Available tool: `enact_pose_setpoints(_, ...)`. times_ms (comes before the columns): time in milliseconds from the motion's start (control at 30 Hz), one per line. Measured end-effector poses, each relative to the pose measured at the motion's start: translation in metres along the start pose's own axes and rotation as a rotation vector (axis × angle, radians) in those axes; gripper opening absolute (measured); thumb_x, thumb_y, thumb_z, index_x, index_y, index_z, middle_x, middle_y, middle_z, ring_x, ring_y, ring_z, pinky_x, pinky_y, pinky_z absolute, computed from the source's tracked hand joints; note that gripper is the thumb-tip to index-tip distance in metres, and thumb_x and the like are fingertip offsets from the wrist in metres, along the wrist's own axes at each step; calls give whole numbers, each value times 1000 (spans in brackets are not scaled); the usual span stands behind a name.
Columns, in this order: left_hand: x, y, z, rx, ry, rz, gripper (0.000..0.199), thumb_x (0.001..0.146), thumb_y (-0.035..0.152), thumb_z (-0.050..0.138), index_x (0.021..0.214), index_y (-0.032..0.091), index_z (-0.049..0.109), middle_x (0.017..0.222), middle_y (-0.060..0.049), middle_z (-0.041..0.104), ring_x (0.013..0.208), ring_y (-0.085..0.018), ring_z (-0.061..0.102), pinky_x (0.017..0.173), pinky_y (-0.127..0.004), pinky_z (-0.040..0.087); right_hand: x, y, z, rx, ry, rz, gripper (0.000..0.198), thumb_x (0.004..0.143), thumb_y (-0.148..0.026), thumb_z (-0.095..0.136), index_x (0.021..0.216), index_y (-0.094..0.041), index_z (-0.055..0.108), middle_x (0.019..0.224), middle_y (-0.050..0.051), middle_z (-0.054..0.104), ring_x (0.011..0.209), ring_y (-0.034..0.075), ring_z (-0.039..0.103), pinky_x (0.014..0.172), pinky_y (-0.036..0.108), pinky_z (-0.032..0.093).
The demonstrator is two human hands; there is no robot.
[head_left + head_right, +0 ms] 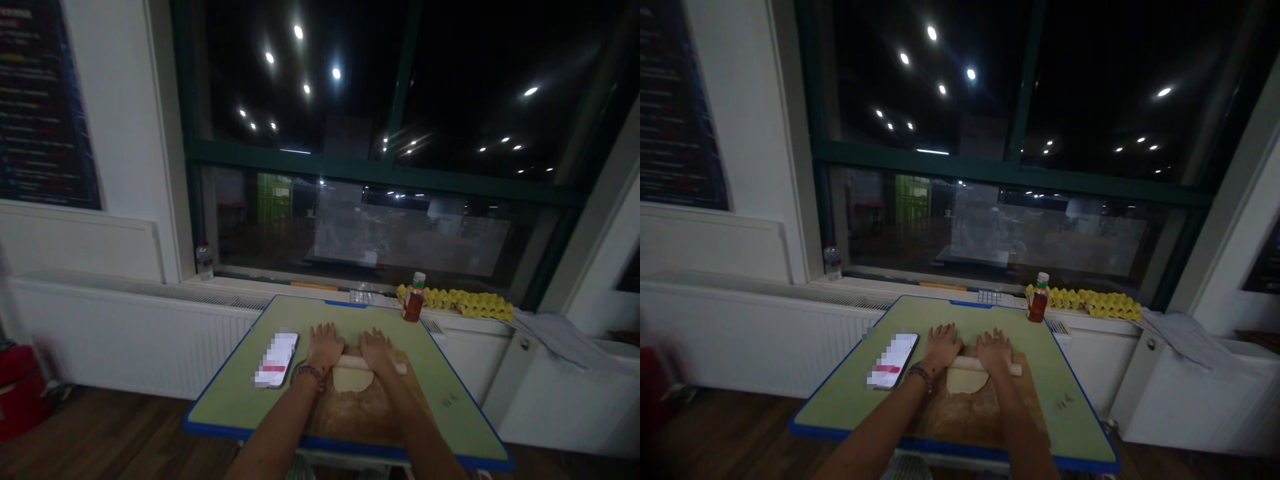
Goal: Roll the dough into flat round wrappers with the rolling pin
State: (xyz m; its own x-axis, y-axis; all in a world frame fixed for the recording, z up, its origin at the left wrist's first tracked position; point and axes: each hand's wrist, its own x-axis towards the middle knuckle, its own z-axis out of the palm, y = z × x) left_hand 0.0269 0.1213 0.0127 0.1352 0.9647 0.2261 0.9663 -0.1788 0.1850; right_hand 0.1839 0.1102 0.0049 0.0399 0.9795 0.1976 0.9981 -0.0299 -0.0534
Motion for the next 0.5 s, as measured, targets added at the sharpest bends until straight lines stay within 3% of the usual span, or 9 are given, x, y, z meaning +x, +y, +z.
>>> enact_pose_setpoints(300, 13, -1, 3, 10, 61, 26, 53, 91, 44, 41, 135, 16, 50, 139, -13, 53, 131, -29, 42, 111, -48, 21, 0, 5, -6, -49, -18, -77, 43, 93, -18, 36, 132, -22, 54, 132, 11, 59, 132, 24, 42, 103, 41, 34)
enact_pose_setpoints(500, 10, -1, 3, 59, 59, 24, 49, 92, 46, 39, 129, 18, 56, 135, -13, 56, 128, -30, 45, 112, -52, 17, 1, 5, -5, -38, -49, -89, 40, 91, -20, 40, 128, -22, 57, 128, 13, 61, 125, 25, 49, 99, 42, 37)
